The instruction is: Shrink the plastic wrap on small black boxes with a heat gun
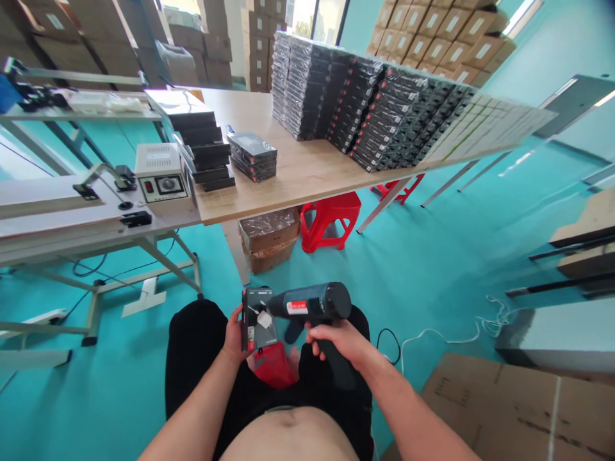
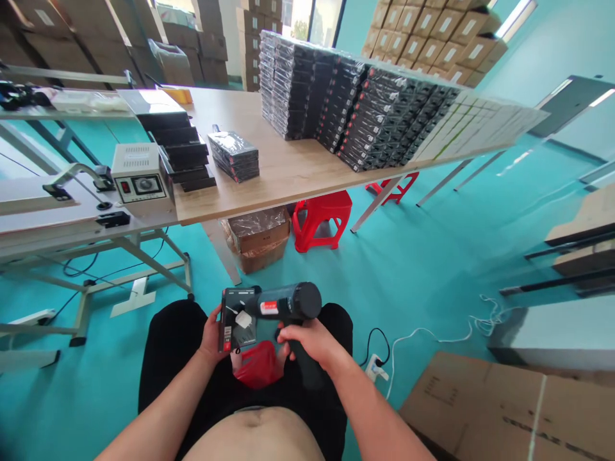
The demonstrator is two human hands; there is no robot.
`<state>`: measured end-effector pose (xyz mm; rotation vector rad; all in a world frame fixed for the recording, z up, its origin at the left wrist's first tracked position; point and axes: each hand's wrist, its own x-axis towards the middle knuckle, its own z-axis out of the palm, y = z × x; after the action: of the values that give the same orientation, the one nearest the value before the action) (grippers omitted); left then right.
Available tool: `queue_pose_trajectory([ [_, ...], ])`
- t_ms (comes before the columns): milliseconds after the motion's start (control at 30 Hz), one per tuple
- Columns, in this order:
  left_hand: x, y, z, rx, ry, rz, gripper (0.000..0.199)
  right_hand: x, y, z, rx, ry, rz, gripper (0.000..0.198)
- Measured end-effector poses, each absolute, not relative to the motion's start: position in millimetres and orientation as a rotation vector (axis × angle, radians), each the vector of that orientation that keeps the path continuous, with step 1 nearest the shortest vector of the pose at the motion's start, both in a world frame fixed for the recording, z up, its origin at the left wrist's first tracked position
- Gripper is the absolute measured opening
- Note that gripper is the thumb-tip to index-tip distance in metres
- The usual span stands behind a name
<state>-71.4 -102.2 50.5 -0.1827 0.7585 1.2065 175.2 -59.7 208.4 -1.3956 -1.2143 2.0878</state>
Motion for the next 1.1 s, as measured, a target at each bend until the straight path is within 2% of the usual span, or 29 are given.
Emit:
queue_pose_trajectory([
  [100, -71, -101, 50, -0.197, 0.751, 1.216, 0.04, 174, -65, 208, -1.416, -1.134, 2.024, 0.028],
  [233, -73, -98, 41, -0.205, 0.69, 1.263, 0.038, 182, -81, 209, -1.26, -1.292, 2.268, 0.029],
  [400, -79, -98, 26, -0.234, 0.568, 1.371, 0.041, 204, -101, 201, -1.399, -1.167, 2.096, 0.029],
  [533, -81, -99, 20, -0.235, 0.53, 1.38, 0.045, 223, -111, 196, -1.272, -1.176, 2.312, 0.032],
  [733, -78, -98, 28, -0.228, 0.551, 1.223, 0.047, 226, -103, 190, -1.396, -0.692, 2.064, 0.027],
  [867, -75, -100, 37, -0.168, 0.58, 1.097, 0.044, 226, -93, 189, -1.271, -0.382, 2.143, 0.025],
  [1100, -68, -101, 44, -0.159, 0.606, 0.996, 0.043, 224, -90, 190, -1.224, -0.301, 2.186, 0.024],
])
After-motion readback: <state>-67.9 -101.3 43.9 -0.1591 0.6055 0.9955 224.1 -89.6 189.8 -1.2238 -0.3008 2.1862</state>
